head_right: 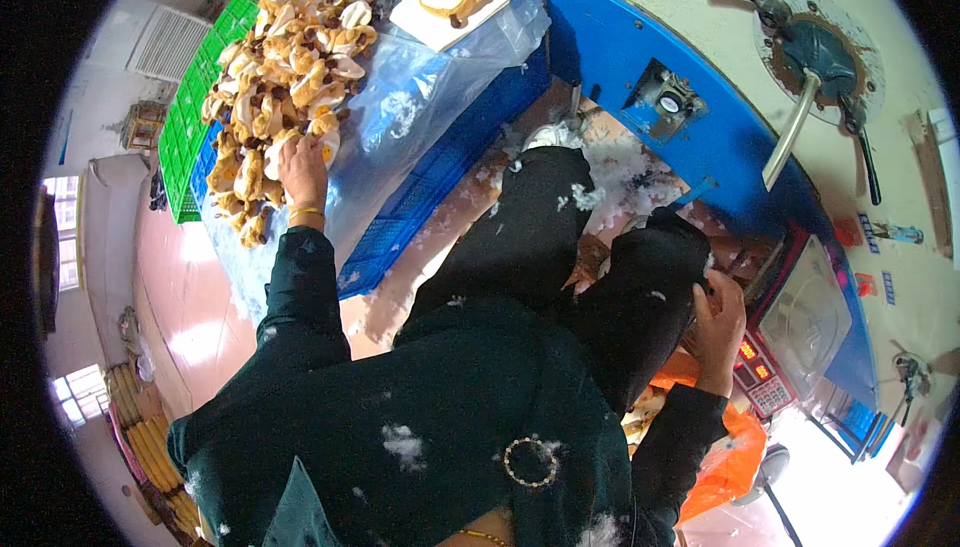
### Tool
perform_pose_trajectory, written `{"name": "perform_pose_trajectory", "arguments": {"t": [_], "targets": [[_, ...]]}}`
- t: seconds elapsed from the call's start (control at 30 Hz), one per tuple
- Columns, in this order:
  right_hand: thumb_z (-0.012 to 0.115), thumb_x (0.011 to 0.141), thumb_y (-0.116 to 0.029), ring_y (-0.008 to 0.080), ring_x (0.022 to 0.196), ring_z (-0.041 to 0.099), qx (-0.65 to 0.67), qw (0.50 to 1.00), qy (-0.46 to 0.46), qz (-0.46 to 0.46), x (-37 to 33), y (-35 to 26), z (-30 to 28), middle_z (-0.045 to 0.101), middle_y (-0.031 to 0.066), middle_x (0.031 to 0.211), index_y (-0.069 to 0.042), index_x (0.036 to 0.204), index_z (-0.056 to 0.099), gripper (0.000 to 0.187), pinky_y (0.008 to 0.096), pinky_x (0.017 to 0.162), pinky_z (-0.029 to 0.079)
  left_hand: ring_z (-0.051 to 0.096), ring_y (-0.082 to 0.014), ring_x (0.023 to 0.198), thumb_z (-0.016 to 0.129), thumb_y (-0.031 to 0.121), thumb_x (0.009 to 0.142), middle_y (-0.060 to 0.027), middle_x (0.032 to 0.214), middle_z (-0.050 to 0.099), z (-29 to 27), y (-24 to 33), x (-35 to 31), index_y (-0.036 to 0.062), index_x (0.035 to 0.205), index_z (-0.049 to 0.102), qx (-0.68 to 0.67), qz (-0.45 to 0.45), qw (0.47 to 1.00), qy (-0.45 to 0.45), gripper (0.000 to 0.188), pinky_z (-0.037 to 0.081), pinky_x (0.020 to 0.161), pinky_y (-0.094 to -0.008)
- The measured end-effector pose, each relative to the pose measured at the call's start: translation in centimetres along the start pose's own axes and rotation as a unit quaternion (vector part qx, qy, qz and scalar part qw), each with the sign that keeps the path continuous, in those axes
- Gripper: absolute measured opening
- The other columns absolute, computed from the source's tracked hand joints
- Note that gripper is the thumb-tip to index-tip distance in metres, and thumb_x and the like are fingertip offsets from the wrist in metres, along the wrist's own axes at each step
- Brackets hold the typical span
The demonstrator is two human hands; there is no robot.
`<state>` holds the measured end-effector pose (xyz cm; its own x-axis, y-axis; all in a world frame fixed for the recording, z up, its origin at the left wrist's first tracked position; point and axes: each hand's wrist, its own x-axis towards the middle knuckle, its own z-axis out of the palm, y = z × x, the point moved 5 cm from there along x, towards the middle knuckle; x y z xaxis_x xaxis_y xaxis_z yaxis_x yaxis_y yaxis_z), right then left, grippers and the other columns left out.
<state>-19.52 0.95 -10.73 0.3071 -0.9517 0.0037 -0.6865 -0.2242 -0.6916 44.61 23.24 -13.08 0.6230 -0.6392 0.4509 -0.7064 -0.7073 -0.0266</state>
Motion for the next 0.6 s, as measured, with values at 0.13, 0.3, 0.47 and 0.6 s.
{"name": "perform_pose_trajectory", "arguments": {"t": [0.13,0.3,0.47,0.6], "targets": [[0.067,0.086,-0.006,0.0218,0.1,0.062,0.044,0.999,-0.004,-0.025,1.1,-2.7,1.4,0.064,0.0106,0.109,-0.004,0.109,0.064,0.023,0.0306,0.084,0.05,0.055,-0.0321,0.103,0.063,0.018,0.084,-0.008,0.106,0.062,-0.4,0.5,1.4,0.01,0.094,0.065,0.022,0.065,0.997,0.048,0.013,0.044,0.088,-0.0447],[0.065,0.088,-0.006,0.0161,0.099,0.062,0.042,0.997,-0.025,-0.057,2.1,-5.0,2.1,0.065,0.0092,0.108,-0.002,0.109,0.065,0.022,0.0283,0.084,0.05,0.056,-0.0293,0.109,0.064,0.015,0.079,-0.0075,0.11,0.062,0.6,-0.1,3.1,0.0121,0.101,0.066,-0.005,0.008,0.999,-0.05,0.022,0.044,0.09,-0.0438],[0.068,0.086,-0.007,0.0196,0.091,0.065,0.113,0.992,-0.032,-0.036,2.6,-6.5,3.3,0.065,0.0098,0.105,-0.003,0.107,0.067,0.022,0.0293,0.079,0.052,0.06,-0.0216,0.085,0.062,0.006,0.09,-0.0084,0.093,0.063,-2.4,3.4,4.9,0.003,0.108,0.061,-0.373,-0.019,0.926,0.049,0.018,0.049,0.075,-0.0328],[0.072,0.083,-0.01,0.0174,0.089,0.066,0.137,0.979,-0.045,-0.143,3.6,-12.8,5.5,0.066,0.0081,0.103,-0.007,0.107,0.068,0.024,0.0285,0.075,0.052,0.057,-0.006,0.08,0.056,0.01,0.098,-0.0004,0.098,0.064,-5.3,14.8,3.1,0.0041,0.117,0.059,-0.674,-0.036,0.729,-0.113,0.02,0.046,0.066,-0.0195]]}}
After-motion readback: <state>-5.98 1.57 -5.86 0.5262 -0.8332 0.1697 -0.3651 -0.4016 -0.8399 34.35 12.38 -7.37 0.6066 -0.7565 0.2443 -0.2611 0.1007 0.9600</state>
